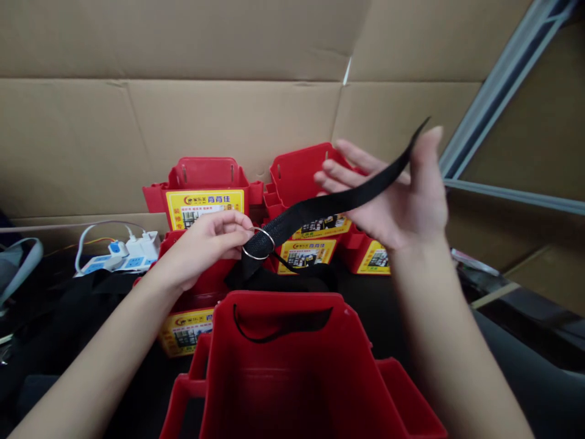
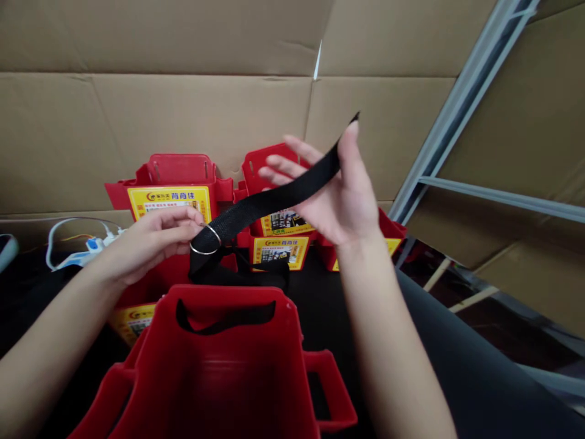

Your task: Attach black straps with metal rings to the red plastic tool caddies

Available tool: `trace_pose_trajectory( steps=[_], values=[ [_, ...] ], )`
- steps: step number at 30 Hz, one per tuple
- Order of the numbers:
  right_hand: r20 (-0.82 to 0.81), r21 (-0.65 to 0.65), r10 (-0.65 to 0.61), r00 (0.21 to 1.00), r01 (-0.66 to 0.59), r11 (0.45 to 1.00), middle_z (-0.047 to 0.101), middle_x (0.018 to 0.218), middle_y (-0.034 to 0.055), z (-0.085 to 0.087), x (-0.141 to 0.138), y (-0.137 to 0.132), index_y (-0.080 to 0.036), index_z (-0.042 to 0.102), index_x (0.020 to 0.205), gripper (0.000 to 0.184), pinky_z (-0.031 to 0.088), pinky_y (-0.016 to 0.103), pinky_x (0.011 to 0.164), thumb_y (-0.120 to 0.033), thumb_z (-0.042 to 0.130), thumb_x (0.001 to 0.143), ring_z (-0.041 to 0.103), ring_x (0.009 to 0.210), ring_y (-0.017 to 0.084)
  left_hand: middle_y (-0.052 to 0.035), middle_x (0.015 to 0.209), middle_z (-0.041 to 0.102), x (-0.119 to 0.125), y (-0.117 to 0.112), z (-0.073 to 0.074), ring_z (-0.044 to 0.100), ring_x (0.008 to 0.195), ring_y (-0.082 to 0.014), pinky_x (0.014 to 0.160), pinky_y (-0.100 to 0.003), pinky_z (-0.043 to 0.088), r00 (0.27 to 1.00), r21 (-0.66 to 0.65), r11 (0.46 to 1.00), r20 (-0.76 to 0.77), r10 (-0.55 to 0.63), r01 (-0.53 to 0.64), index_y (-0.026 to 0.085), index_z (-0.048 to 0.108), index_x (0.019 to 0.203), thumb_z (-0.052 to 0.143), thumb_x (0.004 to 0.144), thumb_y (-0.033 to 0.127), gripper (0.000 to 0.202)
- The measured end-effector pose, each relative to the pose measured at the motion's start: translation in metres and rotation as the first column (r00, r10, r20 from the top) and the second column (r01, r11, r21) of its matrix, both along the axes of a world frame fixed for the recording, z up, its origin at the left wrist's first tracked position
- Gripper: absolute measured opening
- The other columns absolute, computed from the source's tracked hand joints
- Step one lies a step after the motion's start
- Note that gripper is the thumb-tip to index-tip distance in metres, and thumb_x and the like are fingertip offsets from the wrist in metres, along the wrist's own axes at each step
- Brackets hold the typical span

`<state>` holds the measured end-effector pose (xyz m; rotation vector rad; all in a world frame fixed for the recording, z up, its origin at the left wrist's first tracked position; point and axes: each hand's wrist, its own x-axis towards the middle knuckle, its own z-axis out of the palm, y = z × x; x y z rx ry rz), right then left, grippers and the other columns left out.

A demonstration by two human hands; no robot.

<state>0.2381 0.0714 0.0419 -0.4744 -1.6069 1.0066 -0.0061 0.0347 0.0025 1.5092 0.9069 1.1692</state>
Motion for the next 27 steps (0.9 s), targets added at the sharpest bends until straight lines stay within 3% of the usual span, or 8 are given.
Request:
trace_pose_trajectory(
  steps=[3, 6, 10, 14, 17, 19, 23, 27],
  values=[
    [0.155, 0.087, 0.219, 0.963, -0.234, 0.968, 0.057, 0.119, 0.0057, -0.011, -0.019, -0.003, -0.026, 0.045, 0.122, 0.066, 0.043, 0.043, 0.093, -0.072, 0.037, 0.076, 0.052, 0.113, 0.024, 0.0028, 0.073, 0.059, 0.002, 0.002, -0.003, 0.055, 0.066, -0.0061, 0.061, -0.016, 0.045, 0.997, -0.051, 0.998, 0.072, -0.027, 0.031, 0.015, 0.053, 0.078, 0.062, 0.073, 0.016, 0.010],
    [0.203, 0.200, 0.225, 0.953, -0.265, 0.943, 0.054, 0.122, 0.0053, -0.022, -0.037, -0.001, -0.025, 0.048, 0.118, 0.044, 0.041, 0.038, 0.097, -0.046, 0.056, 0.080, 0.048, 0.118, 0.021, 0.0039, 0.069, 0.057, 0.005, 0.004, -0.006, 0.053, 0.062, -0.0054, 0.058, -0.015, 0.042, 0.997, -0.059, 0.998, 0.074, -0.031, 0.035, 0.015, 0.053, 0.076, 0.061, 0.072, 0.015, 0.009],
    [0.096, 0.258, 0.236, 0.967, -0.253, 0.932, 0.055, 0.080, 0.0000, -0.028, -0.052, 0.003, -0.021, 0.051, 0.104, 0.018, 0.046, 0.031, 0.082, -0.029, 0.040, 0.092, 0.058, 0.079, 0.011, 0.0047, 0.063, 0.055, 0.010, 0.006, -0.009, 0.048, 0.057, -0.0051, 0.054, -0.014, 0.038, 0.999, 0.009, 0.999, -0.004, 0.040, -0.040, 0.015, 0.055, 0.072, 0.060, 0.071, 0.017, 0.006],
    [0.292, 0.263, 0.143, 0.946, -0.223, 0.939, 0.034, 0.065, -0.0050, -0.025, -0.050, -0.004, -0.020, 0.047, 0.106, 0.027, 0.037, 0.022, 0.058, -0.038, 0.051, 0.087, 0.037, 0.058, 0.007, 0.0018, 0.068, 0.061, 0.010, 0.007, -0.009, 0.053, 0.063, -0.0085, 0.059, -0.018, 0.040, 0.992, 0.078, 0.993, -0.078, 0.099, -0.093, 0.014, 0.060, 0.073, 0.059, 0.071, 0.019, 0.005],
    [0.525, 0.233, 0.113, 0.844, -0.270, 0.934, 0.034, 0.075, -0.0029, -0.021, -0.046, -0.015, -0.020, 0.045, 0.104, 0.044, 0.032, 0.022, 0.057, -0.054, 0.056, 0.079, 0.034, 0.064, 0.009, 0.0007, 0.068, 0.063, 0.010, 0.007, -0.010, 0.056, 0.064, -0.0109, 0.060, -0.020, 0.042, 0.983, 0.101, 0.987, -0.124, 0.135, -0.123, 0.014, 0.062, 0.074, 0.060, 0.071, 0.020, 0.007],
    [0.598, 0.222, 0.101, 0.795, -0.285, 0.932, 0.035, 0.075, -0.0022, -0.021, -0.047, -0.020, -0.020, 0.045, 0.099, 0.049, 0.033, 0.023, 0.059, -0.064, 0.047, 0.078, 0.035, 0.066, 0.010, -0.0003, 0.071, 0.065, 0.009, 0.007, -0.010, 0.058, 0.066, -0.0121, 0.062, -0.021, 0.044, 0.981, 0.104, 0.987, -0.139, 0.133, -0.119, 0.014, 0.063, 0.076, 0.061, 0.072, 0.022, 0.009],
    [0.640, 0.269, -0.093, 0.763, -0.109, 0.957, 0.039, 0.070, -0.0019, -0.023, -0.055, -0.023, -0.019, 0.049, 0.090, 0.043, 0.034, 0.024, 0.062, -0.060, 0.035, 0.086, 0.039, 0.065, 0.011, -0.0029, 0.077, 0.068, 0.010, 0.009, -0.013, 0.061, 0.070, -0.0140, 0.066, -0.024, 0.047, 0.982, 0.128, 0.987, -0.143, 0.120, -0.102, 0.013, 0.064, 0.079, 0.063, 0.072, 0.024, 0.013],
    [0.725, 0.270, -0.182, 0.664, -0.031, 0.962, 0.044, 0.066, -0.0037, -0.025, -0.055, -0.022, -0.020, 0.051, 0.091, 0.038, 0.034, 0.023, 0.060, -0.055, 0.056, 0.077, 0.041, 0.060, 0.010, -0.0022, 0.077, 0.069, 0.009, 0.010, -0.014, 0.062, 0.071, -0.0127, 0.066, -0.022, 0.048, 0.991, 0.111, 0.992, -0.120, 0.064, -0.051, 0.015, 0.064, 0.078, 0.067, 0.070, 0.025, 0.014]
  ],
)
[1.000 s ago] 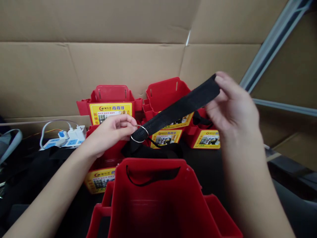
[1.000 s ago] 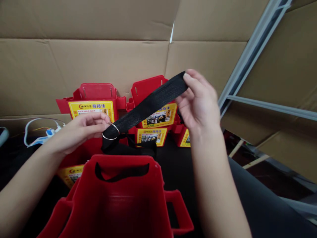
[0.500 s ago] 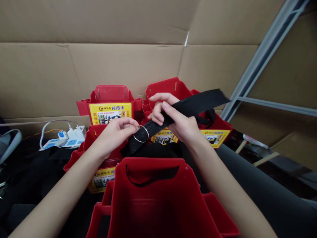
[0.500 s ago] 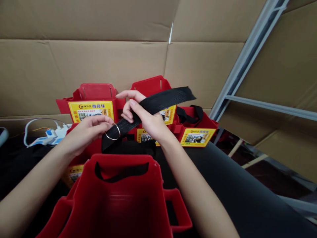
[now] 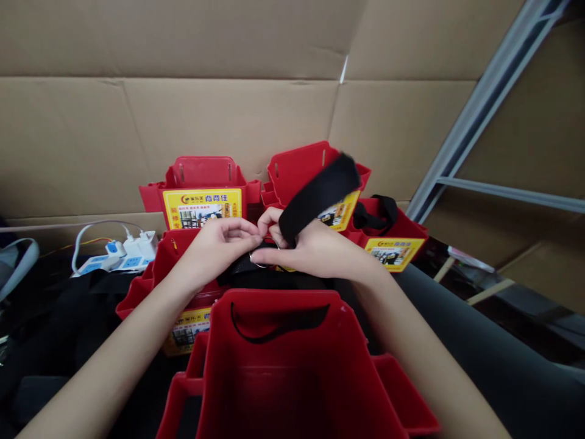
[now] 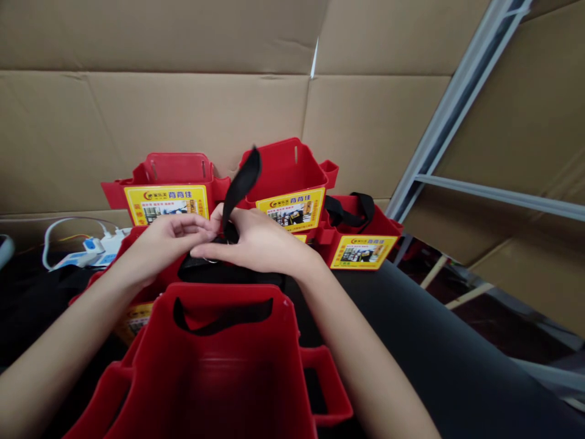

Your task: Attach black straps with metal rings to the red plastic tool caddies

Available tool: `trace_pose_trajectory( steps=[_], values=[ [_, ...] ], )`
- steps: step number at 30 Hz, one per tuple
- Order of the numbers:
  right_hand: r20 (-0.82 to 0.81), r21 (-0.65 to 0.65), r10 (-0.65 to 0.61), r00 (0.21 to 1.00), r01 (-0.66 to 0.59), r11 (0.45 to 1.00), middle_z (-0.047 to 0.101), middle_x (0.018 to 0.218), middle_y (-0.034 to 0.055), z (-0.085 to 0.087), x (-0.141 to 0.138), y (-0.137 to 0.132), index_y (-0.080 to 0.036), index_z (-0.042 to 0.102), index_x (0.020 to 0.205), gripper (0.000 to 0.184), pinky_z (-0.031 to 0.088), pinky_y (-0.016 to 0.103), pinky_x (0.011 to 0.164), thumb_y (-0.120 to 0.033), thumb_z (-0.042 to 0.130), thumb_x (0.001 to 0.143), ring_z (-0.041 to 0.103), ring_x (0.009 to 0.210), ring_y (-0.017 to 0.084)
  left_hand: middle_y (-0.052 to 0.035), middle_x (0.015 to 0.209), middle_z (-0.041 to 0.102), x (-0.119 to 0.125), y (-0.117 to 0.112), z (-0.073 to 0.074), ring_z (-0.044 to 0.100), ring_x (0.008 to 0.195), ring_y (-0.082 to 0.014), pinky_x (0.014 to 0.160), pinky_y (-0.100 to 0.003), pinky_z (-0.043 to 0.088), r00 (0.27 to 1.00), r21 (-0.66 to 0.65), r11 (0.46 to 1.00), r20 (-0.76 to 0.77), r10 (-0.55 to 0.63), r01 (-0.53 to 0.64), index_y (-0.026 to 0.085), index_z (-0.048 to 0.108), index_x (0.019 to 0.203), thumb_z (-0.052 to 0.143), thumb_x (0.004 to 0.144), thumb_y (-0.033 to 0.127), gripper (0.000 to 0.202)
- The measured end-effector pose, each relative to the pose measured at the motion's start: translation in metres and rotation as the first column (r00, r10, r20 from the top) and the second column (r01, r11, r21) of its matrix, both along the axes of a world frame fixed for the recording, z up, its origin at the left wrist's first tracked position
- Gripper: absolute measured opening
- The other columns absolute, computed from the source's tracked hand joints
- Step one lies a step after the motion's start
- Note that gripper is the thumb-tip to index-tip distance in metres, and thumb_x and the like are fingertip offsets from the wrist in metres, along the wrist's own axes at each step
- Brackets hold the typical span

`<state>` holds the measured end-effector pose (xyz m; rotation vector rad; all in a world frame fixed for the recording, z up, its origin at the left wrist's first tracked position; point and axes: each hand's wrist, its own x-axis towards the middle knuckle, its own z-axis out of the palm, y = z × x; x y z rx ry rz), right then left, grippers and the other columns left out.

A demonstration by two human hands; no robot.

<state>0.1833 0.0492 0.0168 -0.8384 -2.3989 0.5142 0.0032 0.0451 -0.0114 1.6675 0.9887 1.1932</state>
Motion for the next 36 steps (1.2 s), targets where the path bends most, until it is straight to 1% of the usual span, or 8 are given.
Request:
trace_pose_trajectory(
  steps=[3, 6, 11, 15, 20, 23, 29, 36],
  values=[
    [0.034, -0.064, 0.050, 0.998, -0.048, 0.997, 0.051, 0.074, -0.0003, 0.001, 0.007, 0.001, -0.020, 0.053, 0.091, 0.044, 0.039, 0.025, 0.063, -0.060, 0.055, 0.074, 0.048, 0.068, 0.013, -0.0021, 0.080, 0.069, -0.003, 0.001, 0.001, 0.063, 0.075, -0.0121, 0.072, -0.022, 0.048, 0.997, -0.059, 0.995, 0.006, -0.081, 0.081, 0.016, 0.064, 0.080, 0.071, 0.067, 0.026, 0.018],
    [-0.039, -0.123, 0.103, 0.994, -0.107, 0.987, 0.056, 0.084, 0.0043, 0.002, 0.012, 0.003, -0.019, 0.055, 0.089, 0.053, 0.043, 0.028, 0.069, -0.068, 0.035, 0.081, 0.052, 0.078, 0.016, -0.0021, 0.081, 0.068, -0.007, 0.002, 0.002, 0.062, 0.077, -0.0117, 0.075, -0.023, 0.047, 0.994, -0.091, 0.991, -0.037, -0.100, 0.097, 0.016, 0.064, 0.084, 0.073, 0.065, 0.022, 0.022],
    [-0.078, -0.146, 0.052, 0.996, -0.063, 0.987, 0.055, 0.074, 0.0036, 0.001, 0.009, 0.003, -0.018, 0.054, 0.076, 0.058, 0.042, 0.029, 0.069, -0.061, 0.017, 0.089, 0.050, 0.071, 0.015, -0.0025, 0.081, 0.067, -0.006, 0.003, 0.002, 0.062, 0.079, -0.0131, 0.078, -0.026, 0.047, 0.996, -0.094, 0.994, -0.053, -0.065, 0.060, 0.015, 0.063, 0.087, 0.071, 0.066, 0.018, 0.022],
    [-0.004, -0.134, 0.048, 0.999, -0.048, 0.990, 0.055, 0.071, 0.0012, 0.004, 0.005, 0.000, -0.017, 0.055, 0.074, 0.048, 0.038, 0.027, 0.062, -0.053, 0.028, 0.090, 0.048, 0.066, 0.013, -0.0019, 0.083, 0.067, -0.006, 0.001, 0.001, 0.062, 0.082, -0.0152, 0.077, -0.027, 0.048, 0.998, -0.090, 0.994, -0.019, -0.060, 0.058, 0.017, 0.064, 0.090, 0.070, 0.066, 0.019, 0.026],
    [0.108, -0.098, 0.086, 0.990, -0.076, 0.992, 0.041, 0.058, -0.0039, 0.006, 0.006, 0.006, -0.016, 0.049, 0.062, 0.038, 0.028, 0.022, 0.051, -0.049, 0.053, 0.080, 0.038, 0.054, 0.008, 0.0007, 0.070, 0.062, -0.008, 0.001, 0.001, 0.057, 0.070, -0.0144, 0.061, -0.022, 0.045, 0.993, 0.037, 0.998, -0.104, 0.054, -0.050, 0.015, 0.061, 0.072, 0.069, 0.060, 0.019, 0.014],
    [0.070, -0.102, 0.113, 0.991, -0.105, 0.989, 0.053, 0.069, -0.0027, 0.005, 0.007, 0.011, -0.017, 0.058, 0.076, 0.030, 0.033, 0.022, 0.057, -0.047, 0.059, 0.077, 0.046, 0.064, 0.009, 0.0021, 0.063, 0.058, -0.006, 0.000, 0.001, 0.054, 0.061, -0.0129, 0.054, -0.021, 0.041, 0.984, 0.084, 0.993, -0.151, 0.096, -0.084, 0.015, 0.059, 0.069, 0.068, 0.060, 0.019, 0.013],
    [-0.006, -0.249, 0.081, 0.997, -0.080, 0.965, 0.058, 0.069, 0.0019, 0.000, 0.005, 0.011, -0.016, 0.059, 0.068, 0.057, 0.038, 0.025, 0.064, -0.052, 0.022, 0.092, 0.051, 0.065, 0.012, 0.0004, 0.066, 0.061, 0.003, -0.003, 0.000, 0.059, 0.067, -0.0145, 0.064, -0.025, 0.047, 0.997, 0.077, 0.997, -0.076, -0.011, 0.017, 0.016, 0.060, 0.074, 0.064, 0.065, 0.017, 0.010],
    [0.007, -0.138, 0.141, 0.990, -0.139, 0.981, 0.041, 0.058, -0.0057, 0.001, 0.006, 0.015, -0.016, 0.047, 0.063, 0.032, 0.027, 0.021, 0.053, -0.041, 0.064, 0.073, 0.036, 0.055, 0.007, 0.0022, 0.066, 0.054, -0.001, -0.003, 0.002, 0.050, 0.059, -0.0101, 0.056, -0.021, 0.038, 0.987, 0.069, 0.996, -0.145, 0.067, -0.057, 0.016, 0.052, 0.070, 0.059, 0.063, 0.017, 0.010]
  ],
)
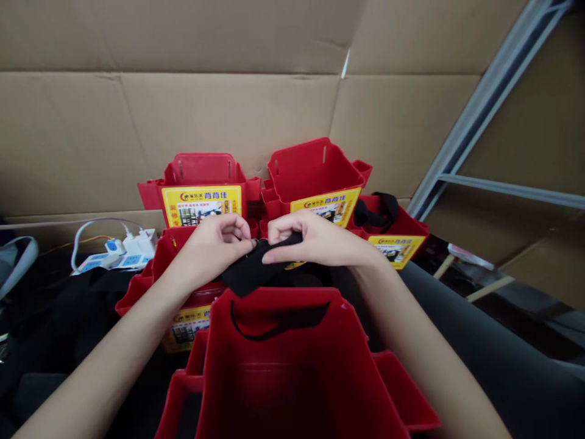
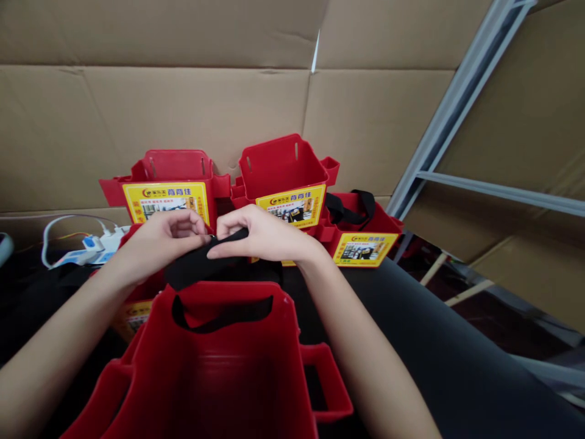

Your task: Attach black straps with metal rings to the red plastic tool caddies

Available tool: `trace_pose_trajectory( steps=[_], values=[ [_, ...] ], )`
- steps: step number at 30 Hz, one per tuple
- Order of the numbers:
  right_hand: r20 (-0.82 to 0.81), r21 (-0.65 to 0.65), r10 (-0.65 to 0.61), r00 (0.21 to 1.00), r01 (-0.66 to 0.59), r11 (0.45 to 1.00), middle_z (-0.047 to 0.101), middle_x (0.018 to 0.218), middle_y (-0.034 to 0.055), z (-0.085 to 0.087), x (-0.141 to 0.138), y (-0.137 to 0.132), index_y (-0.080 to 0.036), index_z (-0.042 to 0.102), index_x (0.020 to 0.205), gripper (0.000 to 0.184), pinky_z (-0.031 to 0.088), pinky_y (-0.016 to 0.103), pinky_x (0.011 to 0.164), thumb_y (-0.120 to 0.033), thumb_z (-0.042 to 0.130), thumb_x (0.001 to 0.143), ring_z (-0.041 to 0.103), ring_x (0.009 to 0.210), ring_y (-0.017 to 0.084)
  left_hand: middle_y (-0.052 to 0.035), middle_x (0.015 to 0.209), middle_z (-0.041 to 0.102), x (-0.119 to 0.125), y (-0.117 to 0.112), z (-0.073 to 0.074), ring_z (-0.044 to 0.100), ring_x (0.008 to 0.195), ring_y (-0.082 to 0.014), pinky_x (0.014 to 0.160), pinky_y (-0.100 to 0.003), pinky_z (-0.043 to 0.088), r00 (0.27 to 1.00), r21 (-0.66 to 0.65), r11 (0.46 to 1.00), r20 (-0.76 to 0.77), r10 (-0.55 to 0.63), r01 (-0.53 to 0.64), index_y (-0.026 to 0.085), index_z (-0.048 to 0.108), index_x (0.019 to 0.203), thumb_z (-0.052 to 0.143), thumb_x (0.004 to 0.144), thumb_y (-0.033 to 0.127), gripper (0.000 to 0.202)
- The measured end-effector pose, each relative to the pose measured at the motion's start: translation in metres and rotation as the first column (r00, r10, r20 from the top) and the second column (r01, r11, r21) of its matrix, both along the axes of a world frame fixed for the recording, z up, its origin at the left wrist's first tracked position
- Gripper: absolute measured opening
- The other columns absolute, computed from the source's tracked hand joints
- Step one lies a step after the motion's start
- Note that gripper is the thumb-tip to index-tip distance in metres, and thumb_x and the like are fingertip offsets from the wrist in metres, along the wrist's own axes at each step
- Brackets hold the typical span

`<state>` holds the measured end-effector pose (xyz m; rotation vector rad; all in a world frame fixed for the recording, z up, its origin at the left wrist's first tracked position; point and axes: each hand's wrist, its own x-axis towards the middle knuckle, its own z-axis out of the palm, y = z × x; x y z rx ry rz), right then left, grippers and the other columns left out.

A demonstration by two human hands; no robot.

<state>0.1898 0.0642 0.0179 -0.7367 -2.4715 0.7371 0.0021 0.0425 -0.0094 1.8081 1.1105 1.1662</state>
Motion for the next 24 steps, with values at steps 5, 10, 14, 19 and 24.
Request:
trace_pose_trajectory(
  steps=[5, 10, 14, 19, 24],
  values=[
    [-0.007, 0.016, -0.092, 0.996, 0.093, 0.996, 0.046, 0.056, -0.0044, 0.003, 0.006, 0.001, -0.018, 0.034, 0.061, 0.030, 0.026, 0.021, 0.052, -0.030, 0.052, 0.082, 0.044, 0.053, 0.008, 0.0026, 0.062, 0.052, -0.003, 0.002, 0.000, 0.046, 0.059, -0.0103, 0.054, -0.021, 0.035, 0.992, 0.130, 0.991, -0.118, 0.048, -0.033, 0.016, 0.052, 0.066, 0.054, 0.061, 0.012, 0.007],
    [-0.014, 0.090, -0.069, 0.998, 0.070, 0.993, 0.054, 0.070, -0.0022, 0.002, 0.001, -0.007, -0.018, 0.043, 0.079, 0.005, 0.035, 0.023, 0.061, -0.016, 0.045, 0.083, 0.050, 0.064, 0.011, 0.0041, 0.058, 0.050, 0.001, -0.002, -0.001, 0.046, 0.050, -0.0093, 0.045, -0.020, 0.033, 0.981, 0.119, 0.989, -0.164, 0.102, -0.083, 0.017, 0.051, 0.067, 0.054, 0.062, 0.013, 0.007],
    [-0.010, 0.211, -0.120, 0.993, 0.120, 0.970, 0.059, 0.095, 0.0028, 0.000, -0.006, -0.010, -0.020, 0.052, 0.098, 0.016, 0.037, 0.025, 0.072, -0.025, 0.050, 0.083, 0.053, 0.082, 0.014, 0.0046, 0.055, 0.053, 0.004, -0.007, 0.000, 0.056, 0.049, -0.0119, 0.044, -0.021, 0.043, 0.997, -0.001, 0.999, -0.056, 0.051, -0.051, 0.019, 0.048, 0.070, 0.055, 0.061, 0.011, 0.014],
    [0.067, 0.244, -0.195, 0.979, 0.173, 0.954, 0.064, 0.083, 0.0019, 0.000, -0.007, -0.010, -0.017, 0.061, 0.085, 0.013, 0.036, 0.024, 0.067, -0.028, 0.055, 0.081, 0.055, 0.074, 0.014, 0.0029, 0.058, 0.054, 0.001, -0.004, -0.002, 0.058, 0.053, -0.0140, 0.043, -0.021, 0.044, 0.992, 0.024, 0.998, -0.107, 0.067, -0.064, 0.019, 0.048, 0.070, 0.057, 0.064, 0.016, 0.012],
    [0.148, 0.334, -0.313, 0.938, 0.251, 0.909, 0.063, 0.071, 0.0011, 0.000, -0.011, -0.014, -0.018, 0.064, 0.077, 0.011, 0.032, 0.024, 0.059, -0.029, 0.061, 0.076, 0.052, 0.062, 0.012, 0.0016, 0.065, 0.058, 0.000, -0.002, -0.004, 0.056, 0.059, -0.0122, 0.053, -0.023, 0.043, 0.941, 0.263, 0.959, -0.283, 0.186, -0.110, 0.018, 0.052, 0.067, 0.055, 0.065, 0.015, 0.004]
  ],
)
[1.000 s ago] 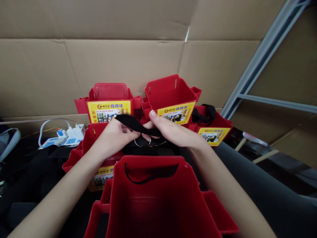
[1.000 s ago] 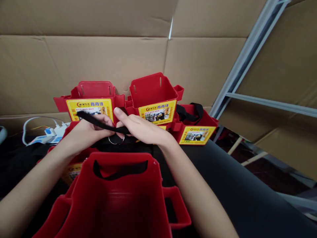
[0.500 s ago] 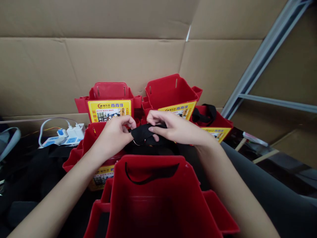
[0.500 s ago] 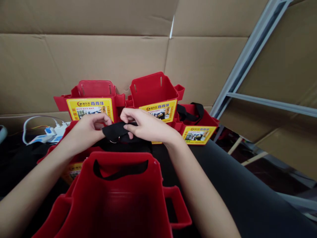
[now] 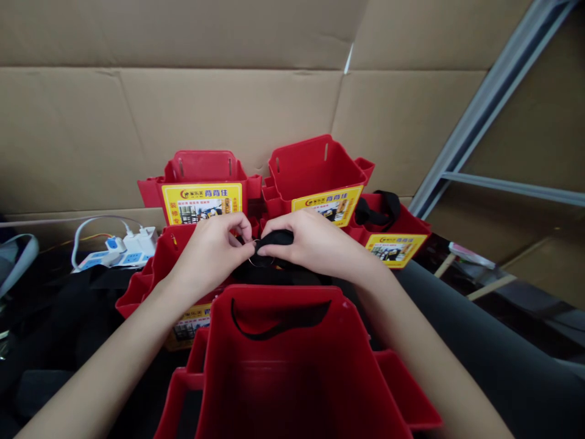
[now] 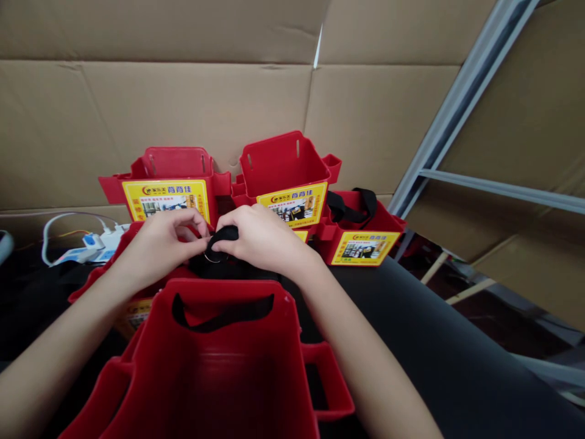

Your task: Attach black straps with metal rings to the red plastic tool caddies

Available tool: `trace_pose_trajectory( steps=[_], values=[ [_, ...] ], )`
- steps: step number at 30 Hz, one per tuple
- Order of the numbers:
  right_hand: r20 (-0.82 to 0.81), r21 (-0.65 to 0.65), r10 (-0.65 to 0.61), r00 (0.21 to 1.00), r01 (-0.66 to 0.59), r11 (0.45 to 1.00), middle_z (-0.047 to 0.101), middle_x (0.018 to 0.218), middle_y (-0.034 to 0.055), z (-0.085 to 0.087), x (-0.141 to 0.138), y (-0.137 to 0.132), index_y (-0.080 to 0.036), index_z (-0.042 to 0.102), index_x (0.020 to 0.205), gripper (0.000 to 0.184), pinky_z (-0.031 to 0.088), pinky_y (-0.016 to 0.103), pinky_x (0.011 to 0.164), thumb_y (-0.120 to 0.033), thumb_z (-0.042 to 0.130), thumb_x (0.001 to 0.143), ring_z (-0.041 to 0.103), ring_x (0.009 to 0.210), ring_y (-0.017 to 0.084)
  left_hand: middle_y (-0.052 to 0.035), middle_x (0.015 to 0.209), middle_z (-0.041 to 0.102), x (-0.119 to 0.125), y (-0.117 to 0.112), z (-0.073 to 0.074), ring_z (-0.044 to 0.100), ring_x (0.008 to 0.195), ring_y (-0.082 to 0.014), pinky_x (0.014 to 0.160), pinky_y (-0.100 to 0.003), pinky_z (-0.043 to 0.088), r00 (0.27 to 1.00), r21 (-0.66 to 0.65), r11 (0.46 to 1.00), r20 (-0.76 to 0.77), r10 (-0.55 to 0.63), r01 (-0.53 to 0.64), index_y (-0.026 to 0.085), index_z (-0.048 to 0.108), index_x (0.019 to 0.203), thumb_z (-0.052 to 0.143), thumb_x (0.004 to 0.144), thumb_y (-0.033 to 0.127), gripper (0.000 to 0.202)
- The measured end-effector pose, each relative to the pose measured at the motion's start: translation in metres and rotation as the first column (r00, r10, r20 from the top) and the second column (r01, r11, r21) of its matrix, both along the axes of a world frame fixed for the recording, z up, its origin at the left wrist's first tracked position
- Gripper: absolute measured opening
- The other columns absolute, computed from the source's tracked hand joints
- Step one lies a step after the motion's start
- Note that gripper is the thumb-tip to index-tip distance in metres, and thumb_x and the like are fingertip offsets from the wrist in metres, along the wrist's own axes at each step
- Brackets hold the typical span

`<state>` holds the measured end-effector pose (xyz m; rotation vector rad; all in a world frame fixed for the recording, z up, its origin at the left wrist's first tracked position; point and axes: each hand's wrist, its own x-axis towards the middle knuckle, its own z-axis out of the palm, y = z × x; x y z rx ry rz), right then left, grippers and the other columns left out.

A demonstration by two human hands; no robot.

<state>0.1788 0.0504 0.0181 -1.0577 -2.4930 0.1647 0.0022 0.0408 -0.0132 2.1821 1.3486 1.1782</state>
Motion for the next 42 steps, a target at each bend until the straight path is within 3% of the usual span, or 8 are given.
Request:
trace_pose_trajectory(
  steps=[4, 7, 14, 17, 24, 33, 37, 42],
  values=[
    [0.031, 0.109, -0.097, 0.995, 0.093, 0.990, 0.059, 0.066, 0.0011, -0.005, -0.005, 0.000, -0.018, 0.062, 0.073, 0.008, 0.031, 0.024, 0.058, -0.026, 0.060, 0.075, 0.050, 0.060, 0.012, 0.0026, 0.062, 0.057, 0.003, 0.000, -0.003, 0.058, 0.056, -0.0126, 0.049, -0.022, 0.045, 0.997, -0.011, 1.000, 0.074, 0.027, -0.026, 0.018, 0.051, 0.067, 0.054, 0.062, 0.012, 0.008],
    [0.006, 0.171, -0.043, 0.999, 0.041, 0.984, 0.058, 0.076, 0.0032, -0.011, -0.007, 0.003, -0.016, 0.057, 0.071, 0.010, 0.034, 0.024, 0.063, -0.025, 0.059, 0.076, 0.052, 0.069, 0.013, 0.0036, 0.059, 0.055, 0.005, 0.000, -0.003, 0.058, 0.052, -0.0129, 0.043, -0.021, 0.046, 0.973, -0.133, 0.991, 0.231, 0.025, 0.006, 0.018, 0.047, 0.067, 0.054, 0.061, 0.011, 0.012],
    [-0.133, 0.006, 0.139, 0.981, -0.139, 0.990, 0.062, 0.102, 0.0026, -0.015, -0.005, 0.012, -0.018, 0.054, 0.104, 0.024, 0.039, 0.026, 0.075, -0.020, 0.055, 0.080, 0.056, 0.088, 0.015, 0.0062, 0.052, 0.052, 0.007, -0.002, 0.003, 0.053, 0.042, -0.0062, 0.042, -0.015, 0.047, 0.904, -0.173, 0.976, 0.425, -0.047, 0.132, 0.017, 0.045, 0.065, 0.054, 0.062, 0.006, 0.014],
    [-0.193, -0.023, 0.225, 0.955, -0.233, 0.972, 0.063, 0.103, 0.0026, -0.015, -0.003, 0.019, -0.017, 0.058, 0.104, 0.025, 0.039, 0.026, 0.081, -0.021, 0.057, 0.080, 0.058, 0.091, 0.014, 0.0061, 0.053, 0.052, 0.004, -0.002, 0.005, 0.054, 0.044, -0.0064, 0.042, -0.014, 0.047, 0.899, -0.143, 0.979, 0.432, -0.071, 0.146, 0.016, 0.047, 0.068, 0.058, 0.065, 0.009, 0.014],
    [-0.289, -0.058, 0.215, 0.933, -0.241, 0.969, 0.066, 0.086, 0.0012, -0.018, -0.002, 0.029, -0.015, 0.064, 0.088, 0.013, 0.039, 0.024, 0.076, -0.017, 0.057, 0.077, 0.059, 0.079, 0.012, 0.0028, 0.069, 0.054, 0.001, -0.004, 0.006, 0.061, 0.061, -0.0097, 0.054, -0.022, 0.056, 0.915, -0.167, 0.965, 0.385, -0.124, 0.201, 0.015, 0.051, 0.076, 0.058, 0.074, 0.016, 0.006],
    [-0.290, -0.011, 0.137, 0.947, -0.147, 0.989, 0.048, 0.065, -0.0047, -0.014, -0.002, 0.027, -0.015, 0.049, 0.073, 0.008, 0.030, 0.021, 0.062, -0.016, 0.057, 0.071, 0.041, 0.061, 0.008, -0.0013, 0.068, 0.063, 0.001, -0.001, 0.002, 0.064, 0.064, -0.0133, 0.049, -0.019, 0.052, 0.961, -0.315, 0.938, 0.272, -0.053, 0.141, 0.015, 0.057, 0.077, 0.062, 0.070, 0.015, 0.009],
    [-0.368, -0.077, 0.178, 0.913, -0.220, 0.972, 0.044, 0.063, -0.0054, -0.013, 0.000, 0.029, -0.015, 0.046, 0.071, 0.011, 0.030, 0.021, 0.061, -0.018, 0.057, 0.073, 0.038, 0.059, 0.007, 0.0005, 0.066, 0.063, -0.004, 0.002, 0.002, 0.060, 0.062, -0.0112, 0.048, -0.017, 0.049, 0.963, -0.206, 0.965, 0.246, -0.111, 0.164, 0.015, 0.062, 0.079, 0.065, 0.069, 0.019, 0.011],
    [-0.473, -0.214, 0.220, 0.853, -0.354, 0.910, 0.043, 0.064, -0.0053, -0.012, 0.001, 0.026, -0.016, 0.043, 0.071, 0.016, 0.031, 0.020, 0.058, -0.021, 0.057, 0.075, 0.039, 0.059, 0.007, 0.0005, 0.064, 0.065, -0.012, 0.002, 0.009, 0.061, 0.063, -0.0113, 0.051, -0.017, 0.048, 0.961, -0.211, 0.950, 0.203, -0.188, 0.230, 0.016, 0.065, 0.081, 0.063, 0.072, 0.019, 0.009]
  ],
)
